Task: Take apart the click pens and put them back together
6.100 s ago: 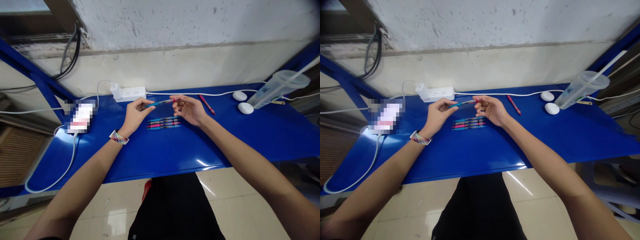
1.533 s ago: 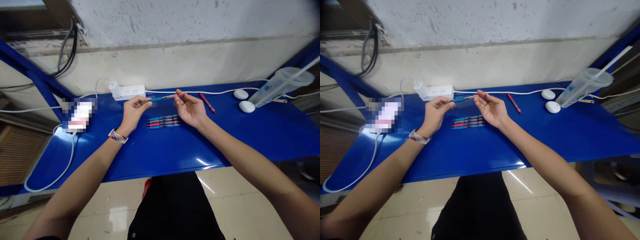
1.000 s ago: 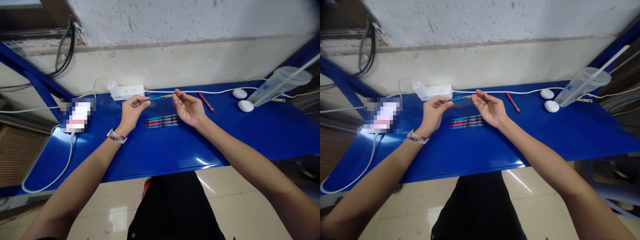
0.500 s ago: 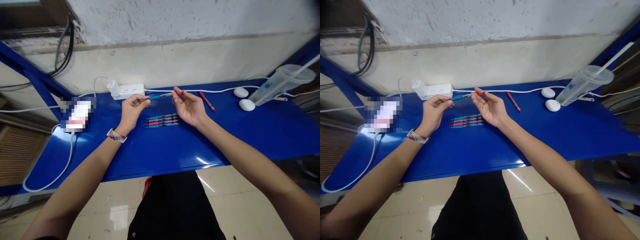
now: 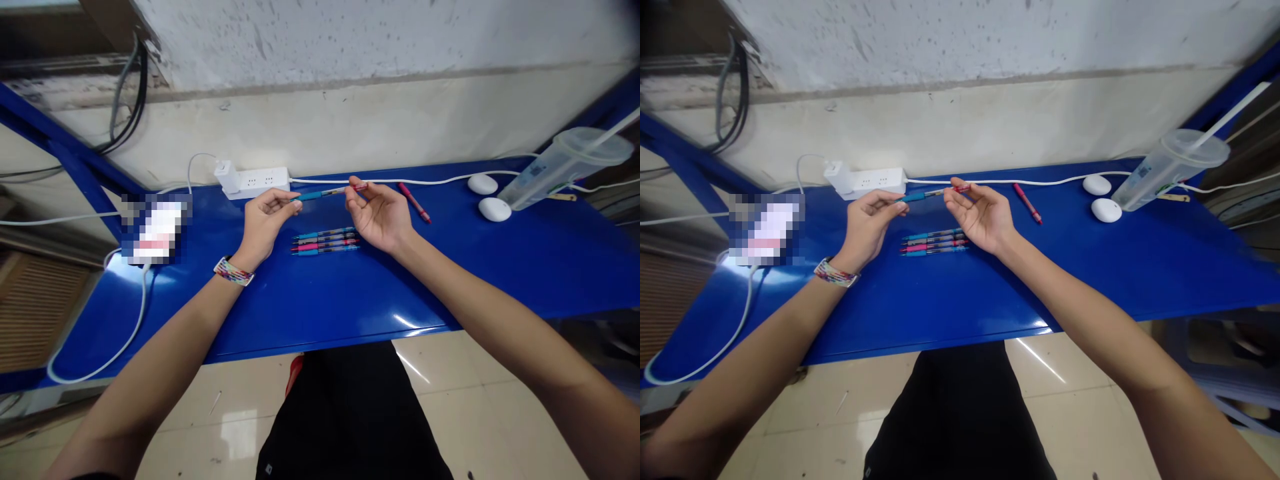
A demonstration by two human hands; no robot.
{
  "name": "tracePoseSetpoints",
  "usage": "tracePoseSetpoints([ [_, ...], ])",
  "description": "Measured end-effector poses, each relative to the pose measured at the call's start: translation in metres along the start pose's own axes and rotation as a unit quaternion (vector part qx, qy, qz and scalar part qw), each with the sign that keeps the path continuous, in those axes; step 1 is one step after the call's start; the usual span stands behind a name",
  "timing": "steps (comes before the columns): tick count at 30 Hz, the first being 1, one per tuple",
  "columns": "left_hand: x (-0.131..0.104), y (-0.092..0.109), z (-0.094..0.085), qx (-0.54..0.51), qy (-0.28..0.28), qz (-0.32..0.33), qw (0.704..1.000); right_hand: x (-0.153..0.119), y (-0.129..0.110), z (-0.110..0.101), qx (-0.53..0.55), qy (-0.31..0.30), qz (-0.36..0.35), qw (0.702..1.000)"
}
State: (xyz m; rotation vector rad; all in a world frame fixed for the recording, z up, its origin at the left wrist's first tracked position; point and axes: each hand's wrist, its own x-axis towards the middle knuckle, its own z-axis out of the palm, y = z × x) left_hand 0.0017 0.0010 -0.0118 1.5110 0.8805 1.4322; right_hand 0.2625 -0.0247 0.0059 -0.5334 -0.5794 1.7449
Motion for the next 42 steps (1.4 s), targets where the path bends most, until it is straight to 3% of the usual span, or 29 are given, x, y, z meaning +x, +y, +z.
tracePoseSetpoints([
  [6,0.0,0.001,0.0,0.012,-0.002,-0.003,1.0,-0.003,-0.001,0.003,-0.126,0.023,-0.059,0.99],
  [10,0.001,0.0,-0.002,0.026,-0.004,-0.001,1.0,-0.004,-0.003,0.004,-0.255,0.009,-0.088,0.963],
  [13,0.003,0.001,-0.006,0.035,-0.013,0.0,0.999,-0.002,-0.005,-0.001,-0.398,0.014,-0.15,0.905],
  [19,0.001,0.01,-0.011,0.152,-0.1,0.006,0.983,0.0,-0.011,-0.012,-0.636,-0.014,-0.244,0.732],
  [25,-0.001,0.009,-0.011,0.284,-0.136,0.048,0.948,0.001,-0.01,-0.02,-0.716,-0.071,-0.217,0.659],
  [30,-0.001,0.005,-0.013,0.312,-0.16,0.049,0.935,0.002,-0.01,-0.022,-0.743,-0.093,-0.218,0.626],
  [42,-0.001,0.006,-0.017,0.366,-0.199,0.077,0.906,0.001,-0.01,-0.02,-0.752,-0.116,-0.213,0.613],
])
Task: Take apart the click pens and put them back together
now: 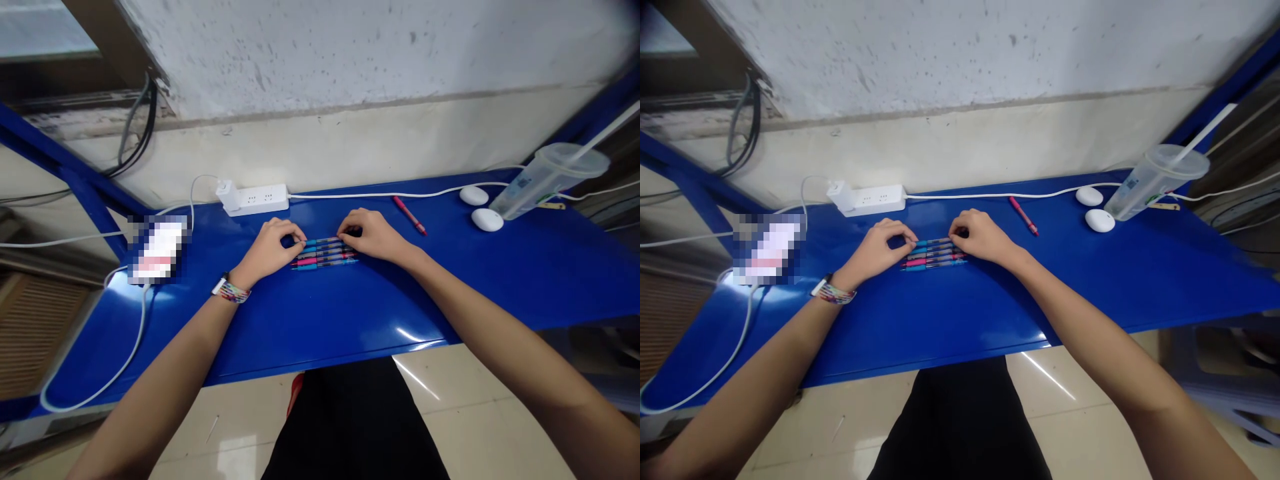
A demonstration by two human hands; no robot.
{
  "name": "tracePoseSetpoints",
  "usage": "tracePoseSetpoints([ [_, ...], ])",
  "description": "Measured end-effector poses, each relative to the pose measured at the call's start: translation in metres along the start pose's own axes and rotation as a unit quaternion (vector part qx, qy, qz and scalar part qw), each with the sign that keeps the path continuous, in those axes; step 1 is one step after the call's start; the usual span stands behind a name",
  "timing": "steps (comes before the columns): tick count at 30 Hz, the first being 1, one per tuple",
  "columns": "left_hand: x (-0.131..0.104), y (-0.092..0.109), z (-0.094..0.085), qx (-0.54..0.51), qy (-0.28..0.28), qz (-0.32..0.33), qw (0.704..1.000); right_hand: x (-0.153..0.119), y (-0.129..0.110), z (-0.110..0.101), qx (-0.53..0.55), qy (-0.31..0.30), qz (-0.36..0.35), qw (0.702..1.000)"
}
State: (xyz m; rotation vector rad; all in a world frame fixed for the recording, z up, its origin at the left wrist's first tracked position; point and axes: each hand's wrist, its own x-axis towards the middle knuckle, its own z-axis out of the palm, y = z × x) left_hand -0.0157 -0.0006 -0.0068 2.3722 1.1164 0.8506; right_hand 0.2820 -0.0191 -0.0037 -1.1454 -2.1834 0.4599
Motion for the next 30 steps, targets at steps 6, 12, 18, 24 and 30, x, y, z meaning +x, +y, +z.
tracePoseSetpoints([
  [6,-0.001,-0.002,0.003,0.012,-0.003,-0.002,1.0,0.001,-0.001,-0.001,-0.01,-0.007,0.003,1.0],
  [12,0.0,0.012,0.006,-0.05,0.021,-0.012,0.998,0.001,-0.003,0.005,0.018,0.027,0.027,0.999],
  [18,0.0,0.032,0.026,-0.233,0.14,-0.099,0.957,0.001,-0.01,0.036,0.186,0.2,0.142,0.952],
  [24,-0.002,0.036,0.042,-0.265,0.207,-0.13,0.933,0.0,-0.014,0.047,0.248,0.22,0.177,0.927],
  [30,-0.001,0.035,0.047,-0.293,0.226,-0.147,0.917,-0.002,-0.022,0.05,0.289,0.225,0.144,0.919],
])
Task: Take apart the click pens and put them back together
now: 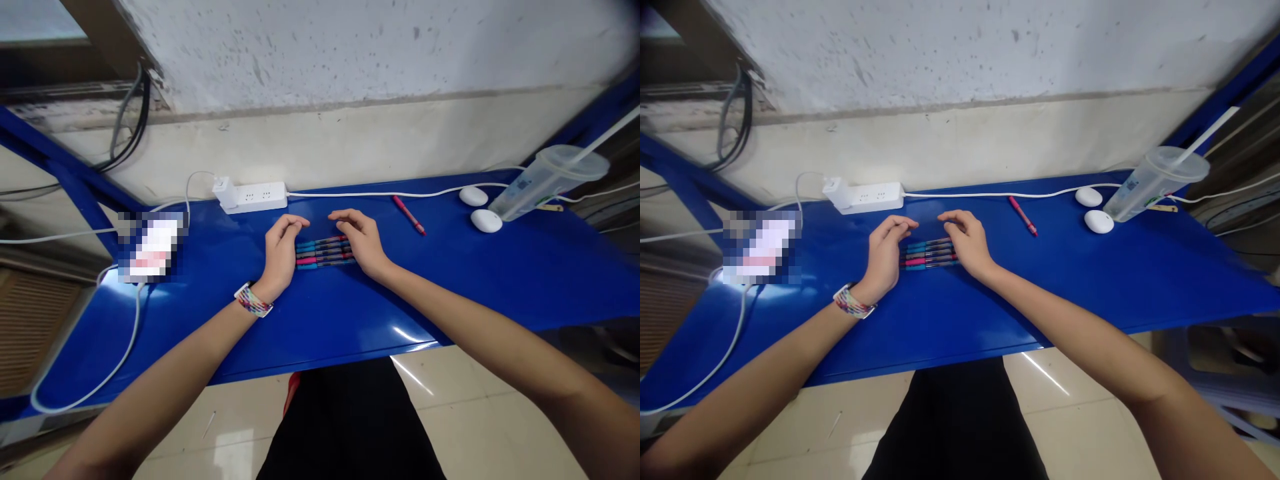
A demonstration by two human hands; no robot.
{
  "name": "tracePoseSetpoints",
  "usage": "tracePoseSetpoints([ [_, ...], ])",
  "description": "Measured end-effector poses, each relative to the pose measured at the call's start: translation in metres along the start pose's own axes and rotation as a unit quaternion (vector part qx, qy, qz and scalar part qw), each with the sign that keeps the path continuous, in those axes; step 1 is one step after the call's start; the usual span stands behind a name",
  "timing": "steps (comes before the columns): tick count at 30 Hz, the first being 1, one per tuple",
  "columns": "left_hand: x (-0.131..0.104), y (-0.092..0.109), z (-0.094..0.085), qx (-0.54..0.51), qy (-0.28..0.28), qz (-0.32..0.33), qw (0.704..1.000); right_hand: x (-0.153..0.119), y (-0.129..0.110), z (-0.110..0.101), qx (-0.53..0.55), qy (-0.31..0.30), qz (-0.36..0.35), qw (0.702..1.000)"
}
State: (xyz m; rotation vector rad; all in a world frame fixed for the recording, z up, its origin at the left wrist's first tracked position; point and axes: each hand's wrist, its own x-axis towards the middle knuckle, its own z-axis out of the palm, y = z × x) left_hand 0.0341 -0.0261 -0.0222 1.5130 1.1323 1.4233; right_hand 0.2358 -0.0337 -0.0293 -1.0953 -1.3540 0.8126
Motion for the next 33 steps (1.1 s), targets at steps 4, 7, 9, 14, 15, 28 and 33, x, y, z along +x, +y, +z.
tracePoseSetpoints([
  [4,0.0,0.0,0.003,-0.075,0.006,-0.031,0.997,0.0,0.001,0.0,0.005,-0.005,-0.015,1.0],
  [7,0.0,0.001,0.005,-0.116,0.011,-0.05,0.992,0.001,0.002,0.0,0.0,-0.005,-0.017,1.0],
  [9,0.0,0.002,0.005,-0.125,0.012,-0.055,0.991,0.001,0.002,0.0,-0.008,-0.01,-0.012,1.0],
  [14,0.0,0.002,0.004,-0.125,0.006,-0.059,0.99,-0.001,0.0,0.0,-0.056,-0.035,-0.022,0.998],
  [15,0.0,0.002,0.004,-0.124,0.004,-0.06,0.99,-0.001,-0.001,0.0,-0.062,-0.039,-0.026,0.997],
  [28,0.0,-0.002,0.001,-0.102,-0.024,-0.039,0.994,-0.004,-0.006,-0.003,-0.113,-0.086,-0.058,0.988],
  [33,-0.001,0.0,-0.001,-0.094,-0.031,-0.019,0.995,-0.003,-0.011,-0.01,-0.151,-0.135,-0.135,0.97],
])
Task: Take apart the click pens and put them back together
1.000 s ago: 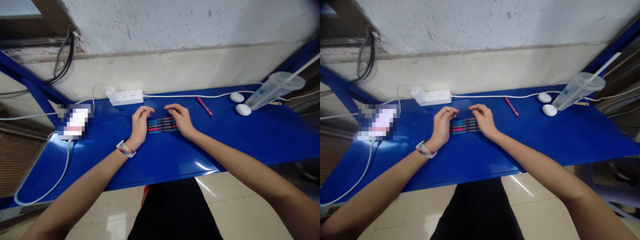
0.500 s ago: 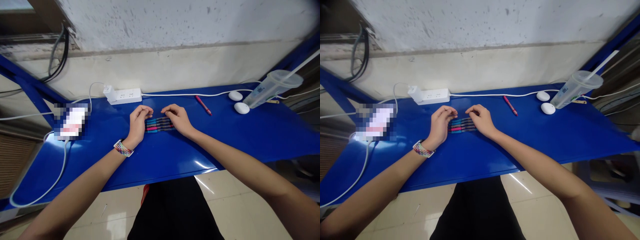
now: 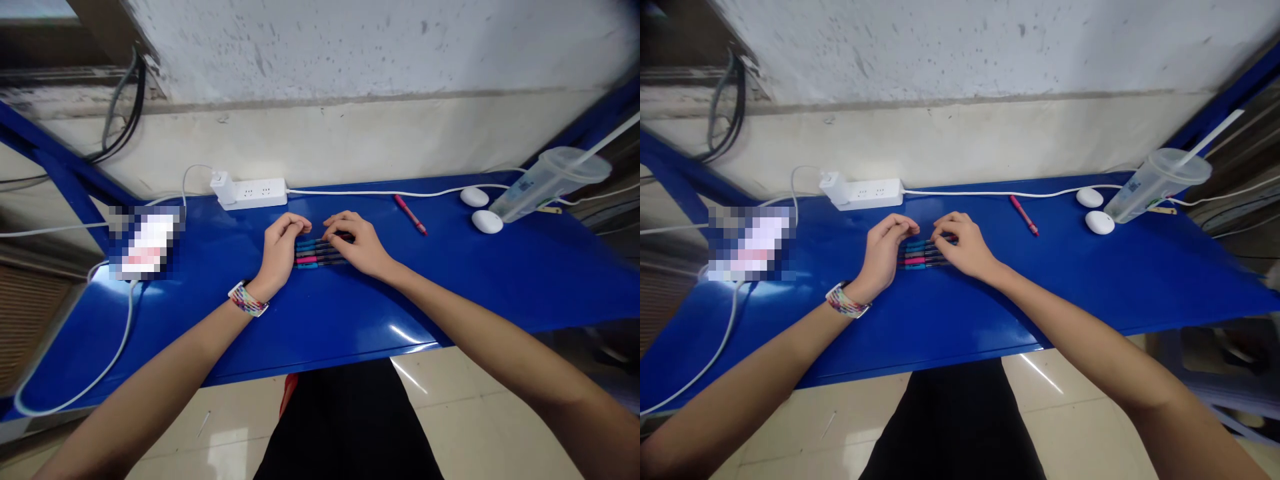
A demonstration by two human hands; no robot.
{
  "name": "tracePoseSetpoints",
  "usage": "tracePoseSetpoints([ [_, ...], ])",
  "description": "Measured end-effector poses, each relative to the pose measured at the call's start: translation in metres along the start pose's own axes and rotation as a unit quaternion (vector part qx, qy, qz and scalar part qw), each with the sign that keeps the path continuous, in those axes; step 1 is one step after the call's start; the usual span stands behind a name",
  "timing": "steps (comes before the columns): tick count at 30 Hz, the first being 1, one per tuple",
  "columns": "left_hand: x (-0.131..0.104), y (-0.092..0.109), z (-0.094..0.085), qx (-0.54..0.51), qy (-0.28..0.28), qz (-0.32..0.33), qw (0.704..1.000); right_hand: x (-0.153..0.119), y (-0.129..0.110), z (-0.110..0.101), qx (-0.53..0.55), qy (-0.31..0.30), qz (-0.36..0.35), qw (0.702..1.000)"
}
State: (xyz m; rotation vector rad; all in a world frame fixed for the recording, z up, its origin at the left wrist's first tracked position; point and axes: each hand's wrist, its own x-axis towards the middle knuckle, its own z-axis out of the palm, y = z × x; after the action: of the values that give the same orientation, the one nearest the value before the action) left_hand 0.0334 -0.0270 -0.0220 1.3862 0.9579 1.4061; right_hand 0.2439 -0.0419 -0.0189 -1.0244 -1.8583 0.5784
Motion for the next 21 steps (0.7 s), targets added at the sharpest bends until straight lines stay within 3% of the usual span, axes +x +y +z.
tracePoseSetpoints([
  [5,0.001,0.005,-0.003,0.054,-0.001,0.023,0.998,0.001,-0.004,-0.015,-0.022,-0.112,-0.115,0.987],
  [9,0.003,0.008,-0.006,0.064,0.002,0.029,0.998,0.001,-0.007,-0.02,-0.019,-0.151,-0.153,0.976],
  [21,0.004,0.008,-0.006,0.065,-0.005,0.027,0.998,0.003,-0.011,-0.026,-0.001,-0.196,-0.136,0.971],
])
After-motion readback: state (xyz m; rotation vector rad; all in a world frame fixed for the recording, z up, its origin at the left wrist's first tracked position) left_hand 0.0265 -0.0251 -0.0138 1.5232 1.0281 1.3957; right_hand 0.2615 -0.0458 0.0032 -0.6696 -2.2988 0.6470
